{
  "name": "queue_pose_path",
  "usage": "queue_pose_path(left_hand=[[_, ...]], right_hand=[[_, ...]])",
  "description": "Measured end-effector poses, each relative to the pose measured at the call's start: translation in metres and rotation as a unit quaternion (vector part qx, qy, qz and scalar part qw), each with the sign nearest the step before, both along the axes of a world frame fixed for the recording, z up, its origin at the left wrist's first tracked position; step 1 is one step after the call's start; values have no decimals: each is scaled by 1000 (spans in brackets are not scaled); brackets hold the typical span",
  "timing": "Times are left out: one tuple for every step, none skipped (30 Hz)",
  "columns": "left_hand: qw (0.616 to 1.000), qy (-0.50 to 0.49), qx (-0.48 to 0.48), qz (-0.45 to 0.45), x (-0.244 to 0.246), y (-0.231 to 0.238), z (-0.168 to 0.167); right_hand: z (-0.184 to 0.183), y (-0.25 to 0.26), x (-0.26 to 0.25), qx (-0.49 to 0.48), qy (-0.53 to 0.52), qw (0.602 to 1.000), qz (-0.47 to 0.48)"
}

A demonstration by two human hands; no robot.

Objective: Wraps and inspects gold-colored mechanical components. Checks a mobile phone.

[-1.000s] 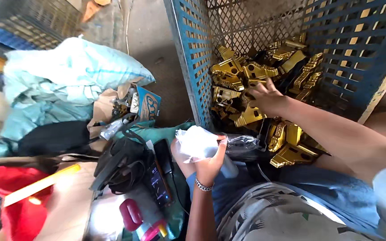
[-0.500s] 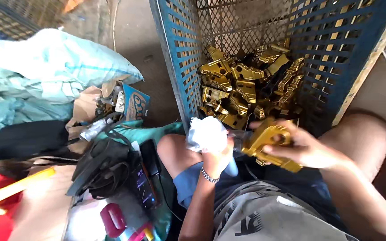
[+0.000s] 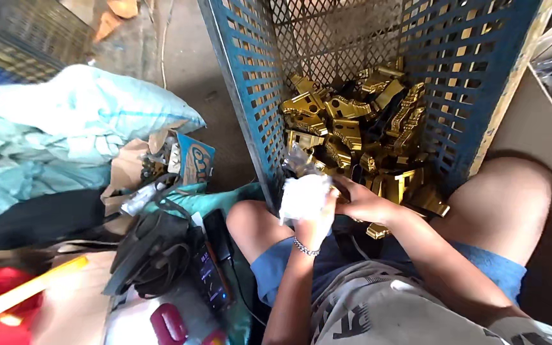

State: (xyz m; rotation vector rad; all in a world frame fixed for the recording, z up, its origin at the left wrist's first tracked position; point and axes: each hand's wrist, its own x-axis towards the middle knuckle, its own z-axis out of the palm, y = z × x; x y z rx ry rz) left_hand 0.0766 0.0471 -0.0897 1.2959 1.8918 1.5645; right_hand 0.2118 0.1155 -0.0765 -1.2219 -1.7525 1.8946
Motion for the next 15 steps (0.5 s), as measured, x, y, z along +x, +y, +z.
queue_pose_path(left_hand=[[997,-73,3,38,-2,5,1],[989,-137,5,54,-1,6,4],[984,-173,-2,40,5,3,10],[982,-191,-13,-10,14,-3,16],[976,-206,-16,-75,24,-10,21],[964,-227,-2,-141,31,-14,23],[947,-258,13,-193,32,-15,26],[934,-280,21,-223,27,-16,28],[930,-283,19,-234,17,-17,31],[941,-250,14,-229,6,-17,31],[960,-181,12,-215,-2,-16,27],[974,-88,7,-208,-7,-14,20],[977,11,-8,-214,-6,-12,13],[967,96,-25,-236,1,-9,10],[953,147,-31,-263,13,-5,10]], right_hand=[[3,-1,5,-39,49,998,-30],[4,-4,7,-50,82,992,-77],[2,-6,8,-42,95,986,-131],[-2,-6,8,-26,96,979,-180],[-4,-5,8,-10,98,971,-218],[-3,-5,13,0,113,963,-246],[-3,-4,23,10,157,950,-272],[-5,-1,42,15,237,927,-290],[-8,4,65,6,361,884,-297],[-11,12,86,-18,509,813,-281],[-10,21,100,-43,618,737,-271],[0,26,103,-50,633,715,-293],[13,25,97,-29,540,773,-331],[29,20,84,2,399,859,-321],[48,16,60,23,265,927,-265]])
